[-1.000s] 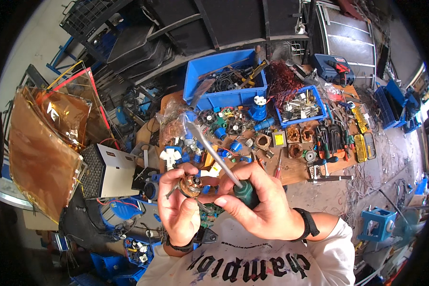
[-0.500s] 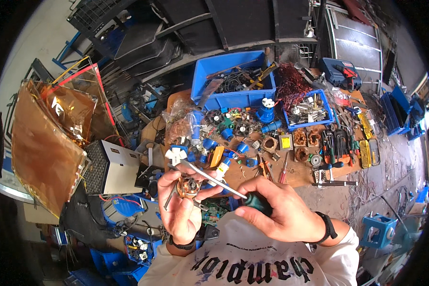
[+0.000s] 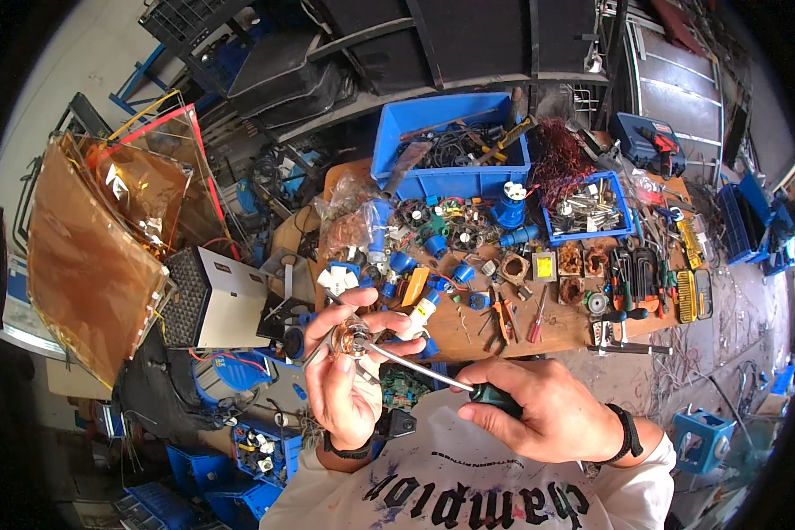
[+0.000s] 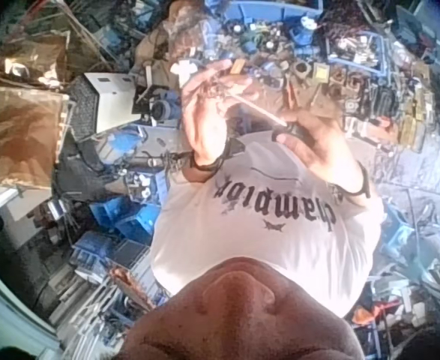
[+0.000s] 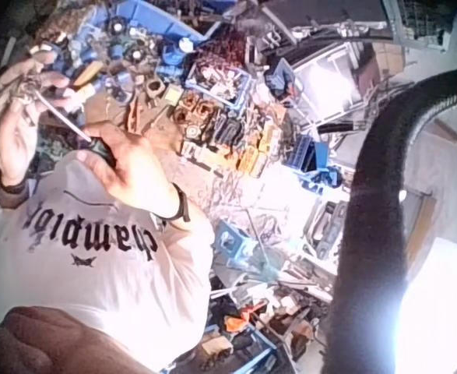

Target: The person uses a screwdriver to manipulate a small, copper-wound electrical component, likely a motor or generator armature. They repeatedly insert the tool into the component's slots and rotate it, while holding the object steady with their other hand. The task involves continuous, repetitive adjustment of the internal parts of the component.

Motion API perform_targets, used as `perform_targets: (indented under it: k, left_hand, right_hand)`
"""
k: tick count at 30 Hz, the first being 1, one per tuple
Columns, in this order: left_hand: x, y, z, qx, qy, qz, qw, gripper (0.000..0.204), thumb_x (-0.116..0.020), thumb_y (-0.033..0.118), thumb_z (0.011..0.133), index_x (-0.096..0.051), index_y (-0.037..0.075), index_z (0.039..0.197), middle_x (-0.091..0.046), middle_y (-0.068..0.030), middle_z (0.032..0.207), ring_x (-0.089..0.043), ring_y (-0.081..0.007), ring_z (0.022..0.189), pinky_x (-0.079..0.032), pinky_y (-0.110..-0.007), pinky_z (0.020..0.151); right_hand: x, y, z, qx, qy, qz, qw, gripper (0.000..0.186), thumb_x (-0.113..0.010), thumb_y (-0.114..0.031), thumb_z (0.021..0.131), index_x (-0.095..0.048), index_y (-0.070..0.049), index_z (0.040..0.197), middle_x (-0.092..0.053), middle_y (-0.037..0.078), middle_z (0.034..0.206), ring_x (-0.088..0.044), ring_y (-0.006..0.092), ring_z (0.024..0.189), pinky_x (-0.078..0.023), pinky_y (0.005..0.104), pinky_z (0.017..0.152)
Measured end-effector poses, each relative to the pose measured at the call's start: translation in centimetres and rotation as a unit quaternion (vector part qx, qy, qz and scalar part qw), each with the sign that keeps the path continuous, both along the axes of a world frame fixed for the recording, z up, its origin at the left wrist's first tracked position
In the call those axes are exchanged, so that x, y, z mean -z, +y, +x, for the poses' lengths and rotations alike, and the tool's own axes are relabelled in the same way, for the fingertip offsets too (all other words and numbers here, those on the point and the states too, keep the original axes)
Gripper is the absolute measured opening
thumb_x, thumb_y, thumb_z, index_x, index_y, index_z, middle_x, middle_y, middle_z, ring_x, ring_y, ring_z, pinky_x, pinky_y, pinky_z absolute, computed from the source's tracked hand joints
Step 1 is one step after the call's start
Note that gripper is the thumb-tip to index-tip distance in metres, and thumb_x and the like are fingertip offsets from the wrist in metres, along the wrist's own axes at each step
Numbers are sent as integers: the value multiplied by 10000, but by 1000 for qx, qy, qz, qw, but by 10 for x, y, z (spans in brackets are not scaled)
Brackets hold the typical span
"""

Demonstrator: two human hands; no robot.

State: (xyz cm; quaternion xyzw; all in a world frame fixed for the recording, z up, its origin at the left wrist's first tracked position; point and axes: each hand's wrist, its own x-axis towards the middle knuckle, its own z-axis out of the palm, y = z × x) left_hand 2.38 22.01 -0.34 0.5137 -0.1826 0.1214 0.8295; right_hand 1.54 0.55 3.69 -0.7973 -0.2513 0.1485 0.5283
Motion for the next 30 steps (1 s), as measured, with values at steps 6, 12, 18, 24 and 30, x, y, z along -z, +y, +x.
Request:
perform_targets:
  k: [6,12,18,24,30]
  left_hand:
    - [4,2,3,-34,-35,56,997,356,-370,167,978,-380,-5,1289,-381,-255,1316,-573,-294,1027,-564,-444,802]
    - [6,6,4,-48,-55,100,992,365,-374,188,976,-392,-29,1269,-412,-255,1294,-577,-227,921,-561,-372,747]
    - [10,10,5,-49,-76,130,987,385,-394,208,965,-393,-36,1262,-452,-245,1255,-533,-161,785,-493,-282,661]
    - [12,11,0,-28,-44,126,991,342,-415,235,976,-410,-12,1212,-478,-220,1183,-482,-105,710,-432,-231,597]
    - [8,5,-3,-46,-25,120,991,293,-383,236,999,-383,-3,1170,-476,-233,1074,-496,-112,644,-432,-211,529]
  right_hand:
    - [3,0,2,-20,-7,9,1000,280,-663,-170,858,-607,-4,1075,-657,153,801,-646,314,663,-492,359,580]
    - [-7,0,2,-46,147,26,988,251,-629,-157,883,-610,-14,1089,-666,153,887,-662,287,732,-503,361,638]
    - [-8,0,4,-74,191,32,978,228,-578,-163,926,-616,-26,1103,-642,99,828,-639,170,688,-484,309,599]
    - [4,2,5,-88,288,71,951,240,-560,-171,943,-615,-24,1125,-629,85,838,-622,133,678,-478,295,577]
    - [39,18,-6,-37,-22,130,991,255,-620,-144,890,-620,-28,1118,-628,117,798,-628,211,628,-470,304,515]
